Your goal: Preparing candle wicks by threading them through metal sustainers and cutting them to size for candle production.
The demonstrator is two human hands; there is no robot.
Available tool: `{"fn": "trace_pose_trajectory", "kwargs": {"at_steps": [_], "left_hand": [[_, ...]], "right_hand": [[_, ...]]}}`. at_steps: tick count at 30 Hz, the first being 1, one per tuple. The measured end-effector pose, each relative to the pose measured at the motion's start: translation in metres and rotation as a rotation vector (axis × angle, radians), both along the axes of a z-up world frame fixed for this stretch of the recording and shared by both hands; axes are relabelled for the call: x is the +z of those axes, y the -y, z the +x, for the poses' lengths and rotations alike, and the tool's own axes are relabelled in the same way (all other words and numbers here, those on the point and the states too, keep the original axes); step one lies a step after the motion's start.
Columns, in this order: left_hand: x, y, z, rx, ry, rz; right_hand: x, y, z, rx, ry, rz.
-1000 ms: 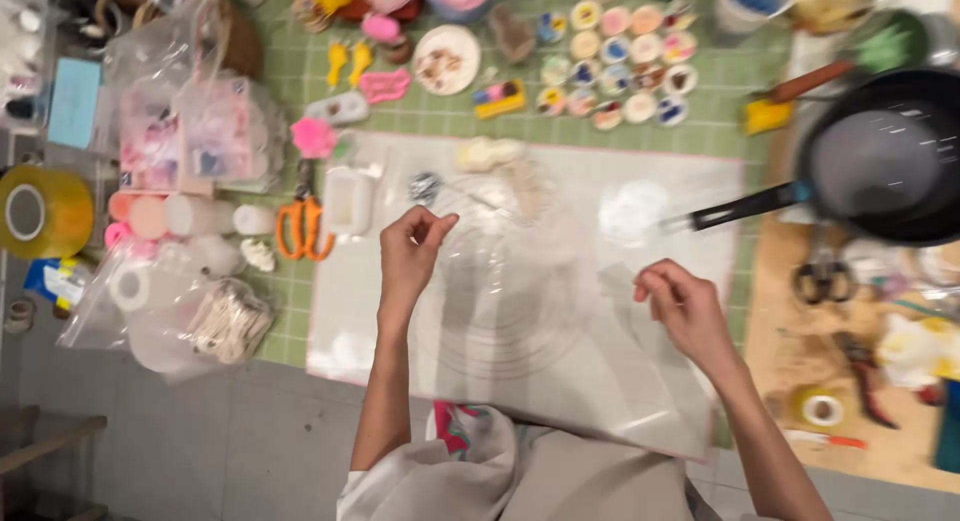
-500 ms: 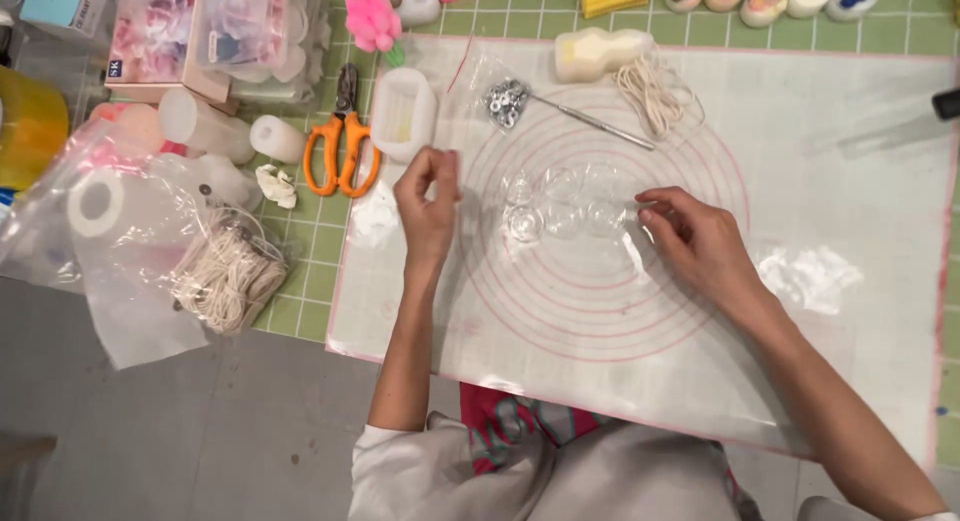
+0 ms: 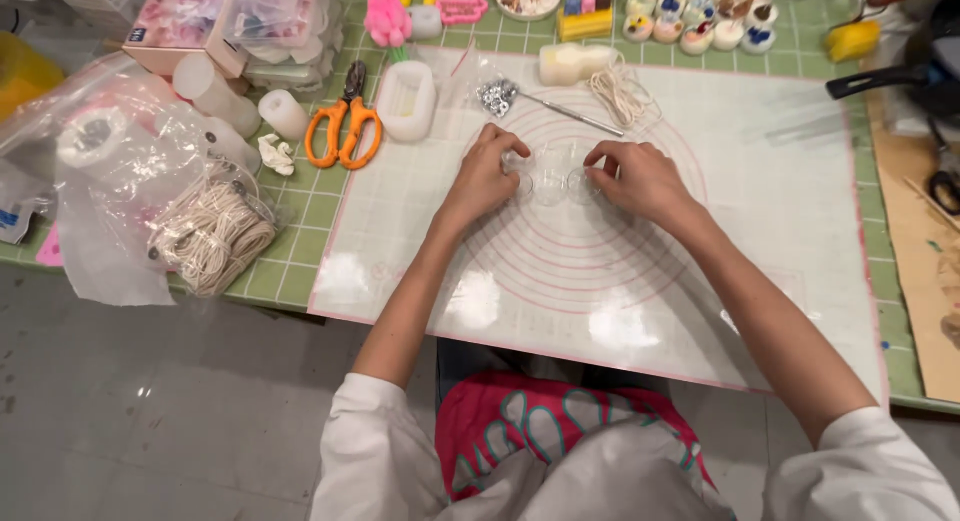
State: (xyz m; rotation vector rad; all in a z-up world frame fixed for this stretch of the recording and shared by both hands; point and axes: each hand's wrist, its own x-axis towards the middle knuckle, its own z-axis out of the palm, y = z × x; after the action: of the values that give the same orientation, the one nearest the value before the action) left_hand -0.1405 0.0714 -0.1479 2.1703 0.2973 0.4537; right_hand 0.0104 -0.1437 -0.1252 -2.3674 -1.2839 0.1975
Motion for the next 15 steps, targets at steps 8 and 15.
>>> {"fn": "trace_pose_trajectory", "kwargs": {"at_steps": [8,15], "left_hand": [[0.007,-0.036,0.020,-0.020,0.067,-0.005],[-0.021,-0.116,0.094,0.576,0.294,0.387]], "right_hand": [[0.015,0.013,-0.016,-0.085,-0.059,0.069],[-0.006,0.014,0.004,-0.115,-0.243,0.359]]}}
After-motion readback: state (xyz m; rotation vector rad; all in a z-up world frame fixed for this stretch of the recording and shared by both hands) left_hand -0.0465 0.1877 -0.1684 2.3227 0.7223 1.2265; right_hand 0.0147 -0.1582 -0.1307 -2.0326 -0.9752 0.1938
